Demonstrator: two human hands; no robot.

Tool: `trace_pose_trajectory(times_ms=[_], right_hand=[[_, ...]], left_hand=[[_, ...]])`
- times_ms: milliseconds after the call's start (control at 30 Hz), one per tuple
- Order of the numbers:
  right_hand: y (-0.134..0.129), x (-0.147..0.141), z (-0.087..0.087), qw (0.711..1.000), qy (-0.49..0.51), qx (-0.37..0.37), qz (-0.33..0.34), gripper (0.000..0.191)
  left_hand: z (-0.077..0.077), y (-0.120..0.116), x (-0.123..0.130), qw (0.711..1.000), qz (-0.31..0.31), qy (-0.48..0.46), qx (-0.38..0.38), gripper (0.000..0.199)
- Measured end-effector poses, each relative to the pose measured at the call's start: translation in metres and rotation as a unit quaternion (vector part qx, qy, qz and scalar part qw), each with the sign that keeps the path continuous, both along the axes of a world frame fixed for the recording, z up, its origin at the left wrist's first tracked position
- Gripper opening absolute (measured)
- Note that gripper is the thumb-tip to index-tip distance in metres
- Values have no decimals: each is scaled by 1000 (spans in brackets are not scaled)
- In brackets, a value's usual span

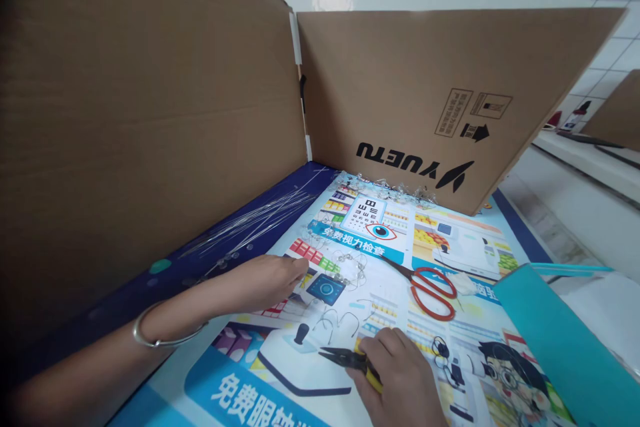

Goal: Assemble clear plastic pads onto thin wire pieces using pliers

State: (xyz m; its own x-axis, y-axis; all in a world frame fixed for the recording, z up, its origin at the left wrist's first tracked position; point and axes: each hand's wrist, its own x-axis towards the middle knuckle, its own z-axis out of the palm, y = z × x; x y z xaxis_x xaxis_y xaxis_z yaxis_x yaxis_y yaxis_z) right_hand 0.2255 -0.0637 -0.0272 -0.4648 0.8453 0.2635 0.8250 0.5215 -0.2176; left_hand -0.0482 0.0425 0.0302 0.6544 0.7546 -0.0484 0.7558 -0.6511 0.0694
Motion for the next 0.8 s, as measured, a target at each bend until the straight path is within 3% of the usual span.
trace_pose_trajectory(times_ms=[100, 233, 433, 533, 633, 700, 800], right_hand=[[0, -1, 1, 1000, 4, -5, -4, 21], [0, -2, 5, 1000, 13, -6, -5, 20], [3, -3, 9, 1000, 26, -4, 3, 16], [3, -3, 10, 999, 39, -13, -2, 14], [2, -2, 9, 997, 70, -20, -22, 14], [2, -1, 9, 994, 97, -24, -46, 15], [3, 0, 9, 989, 125, -24, -76, 14]], left_hand=[[9, -5, 8, 994, 25, -85, -69, 20], [9, -12, 17, 961, -1, -247, -125, 31], [-2, -21, 31, 923, 12, -330, -199, 25], [-10, -26, 37, 876, 48, -382, -290, 19], [-21, -32, 44, 795, 103, -446, -399, 14], [-26, -36, 50, 749, 133, -494, -421, 16], [-27, -43, 58, 720, 146, -541, -411, 18]])
